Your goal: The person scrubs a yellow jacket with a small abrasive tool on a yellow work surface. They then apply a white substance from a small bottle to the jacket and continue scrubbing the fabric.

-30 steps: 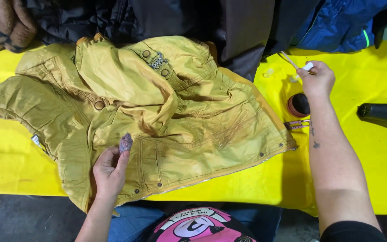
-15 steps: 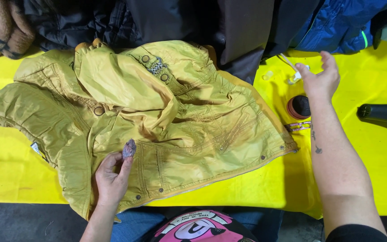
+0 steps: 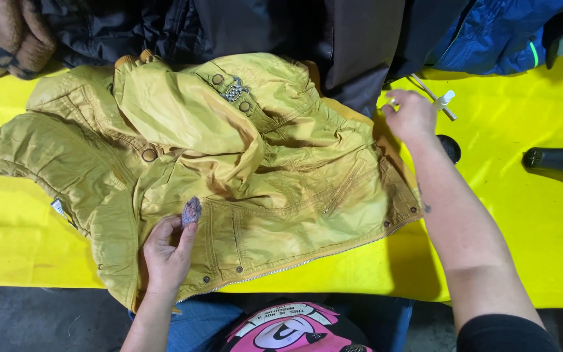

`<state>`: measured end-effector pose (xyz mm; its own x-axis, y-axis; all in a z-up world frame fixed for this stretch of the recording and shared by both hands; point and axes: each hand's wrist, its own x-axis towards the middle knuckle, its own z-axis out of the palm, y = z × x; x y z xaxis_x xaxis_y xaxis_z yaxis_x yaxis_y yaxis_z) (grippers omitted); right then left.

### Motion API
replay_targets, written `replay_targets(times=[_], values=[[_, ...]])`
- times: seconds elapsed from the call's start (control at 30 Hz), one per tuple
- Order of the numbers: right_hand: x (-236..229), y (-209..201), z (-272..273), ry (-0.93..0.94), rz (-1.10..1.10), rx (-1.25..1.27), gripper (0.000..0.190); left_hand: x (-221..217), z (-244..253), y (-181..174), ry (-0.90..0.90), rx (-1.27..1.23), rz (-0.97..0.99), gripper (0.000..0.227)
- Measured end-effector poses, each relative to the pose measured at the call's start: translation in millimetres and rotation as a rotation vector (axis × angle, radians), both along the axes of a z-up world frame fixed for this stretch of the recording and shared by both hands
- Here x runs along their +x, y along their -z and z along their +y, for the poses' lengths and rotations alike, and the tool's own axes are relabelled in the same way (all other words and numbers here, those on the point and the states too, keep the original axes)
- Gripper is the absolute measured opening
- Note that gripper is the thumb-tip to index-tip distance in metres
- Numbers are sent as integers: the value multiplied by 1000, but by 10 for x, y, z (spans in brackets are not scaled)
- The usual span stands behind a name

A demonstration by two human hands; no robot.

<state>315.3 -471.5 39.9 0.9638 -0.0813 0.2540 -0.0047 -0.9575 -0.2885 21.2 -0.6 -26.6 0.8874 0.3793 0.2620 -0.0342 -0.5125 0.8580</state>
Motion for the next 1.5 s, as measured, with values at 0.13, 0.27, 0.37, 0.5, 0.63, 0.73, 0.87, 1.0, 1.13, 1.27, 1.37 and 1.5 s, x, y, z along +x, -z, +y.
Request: replay_targets(times=[0.13,0.27,0.37,0.5,0.63,0.73,0.87,1.0,1.13,1.27,1.37,1.5], values=[[-196,-498,-239,172,-320,253,15,5,4,26,14,9,-4,23],[-84,-437,-856,203,-372,272,13,-3,0,-21,14,-2,26,24],[-113,-448,-903,231,-188,113,14,2,-4,7,12,20,47,30],[-321,-663,-598,338,-135,222,16,-1,-6,-4,10,38,53,32],[-290,-579,-589,323,-96,213,14,1,-2,-2,6,55,48,32],[-257,-483,-614,319,-88,182,17,-2,-13,-28,22,54,42,32],[-370,-562,-519,284,-85,207,30,-4,-15,-32,39,48,38,30],[-794,-628,-212,129,-447,246,38,-14,0,9,37,71,-33,29],[-1590,9,385,-294,-487,482,9,-59,-50,152,66,363,-237,31],[-2644,-147,1330,-597,-260,629,44,-150,-518,-228,200,425,-259,33],[-2863,-95,1597,-886,54,913,68,-115,-818,-366,347,526,-397,39],[-2832,-64,1544,-854,-37,785,23,-136,-1016,-595,492,569,-456,36]])
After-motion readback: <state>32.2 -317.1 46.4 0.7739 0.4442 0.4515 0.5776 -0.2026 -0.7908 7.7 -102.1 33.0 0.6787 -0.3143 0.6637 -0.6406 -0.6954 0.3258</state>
